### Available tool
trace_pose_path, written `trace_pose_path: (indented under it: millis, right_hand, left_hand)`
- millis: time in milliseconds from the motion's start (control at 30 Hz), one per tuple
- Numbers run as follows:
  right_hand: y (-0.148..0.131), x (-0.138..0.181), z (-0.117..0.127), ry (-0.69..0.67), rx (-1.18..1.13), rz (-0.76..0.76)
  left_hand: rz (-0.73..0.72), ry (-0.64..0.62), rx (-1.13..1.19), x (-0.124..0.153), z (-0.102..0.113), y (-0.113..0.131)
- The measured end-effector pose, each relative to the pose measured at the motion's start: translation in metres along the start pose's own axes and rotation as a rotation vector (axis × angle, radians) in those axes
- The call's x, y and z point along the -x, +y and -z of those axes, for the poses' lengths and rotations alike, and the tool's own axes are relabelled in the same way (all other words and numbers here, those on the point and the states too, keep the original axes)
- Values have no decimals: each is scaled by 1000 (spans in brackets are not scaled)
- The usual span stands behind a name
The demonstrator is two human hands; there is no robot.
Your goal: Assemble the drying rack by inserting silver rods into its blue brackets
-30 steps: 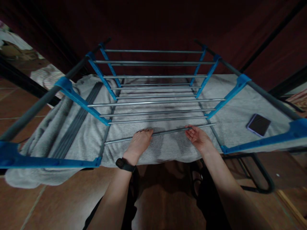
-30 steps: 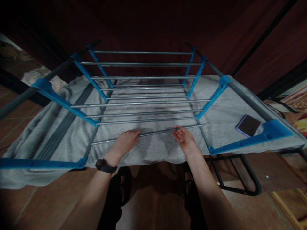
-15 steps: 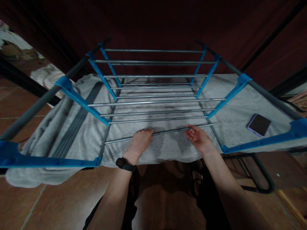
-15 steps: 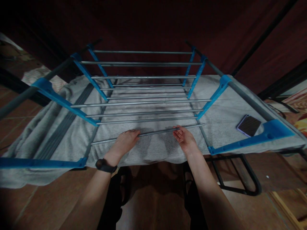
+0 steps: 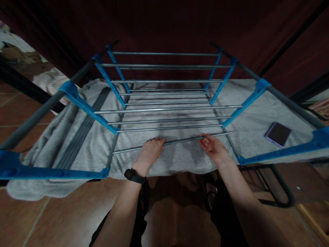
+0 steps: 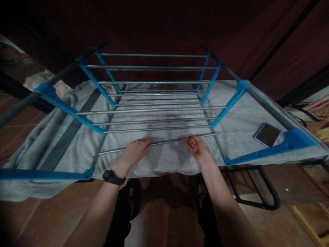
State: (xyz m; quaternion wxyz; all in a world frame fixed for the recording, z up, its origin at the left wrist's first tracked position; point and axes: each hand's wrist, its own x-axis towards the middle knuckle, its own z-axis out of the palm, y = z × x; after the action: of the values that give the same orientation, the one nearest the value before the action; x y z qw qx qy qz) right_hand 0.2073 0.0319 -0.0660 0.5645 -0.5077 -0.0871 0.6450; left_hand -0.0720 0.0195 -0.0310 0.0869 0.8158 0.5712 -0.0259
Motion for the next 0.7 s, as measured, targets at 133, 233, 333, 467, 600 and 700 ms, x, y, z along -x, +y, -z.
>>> trace_pose_path:
  millis: [133,233,333,467,600,700]
  right_hand:
    - [-2,0,0,7,-22,-7]
    - [-3,1,0,4,-31,-4]
    - [-4,1,1,-1,-33,-9]
    - [-4,1,1,3,-20,2]
    - [-4,0,2,-14,-23,4]
    - [-4,-1,3,-22,-31,5]
  left_hand:
    - [6,-2,13,-1,-1,-1]
    - [11,-2,26,-1,-2,-1]
    - [12,-12,39,-1,-1,-1]
    - [1,-15,43,-1,0,-1]
    - [4,-12,31,-1,-1,-1]
    - [16,-16,25,-2,-2,-2]
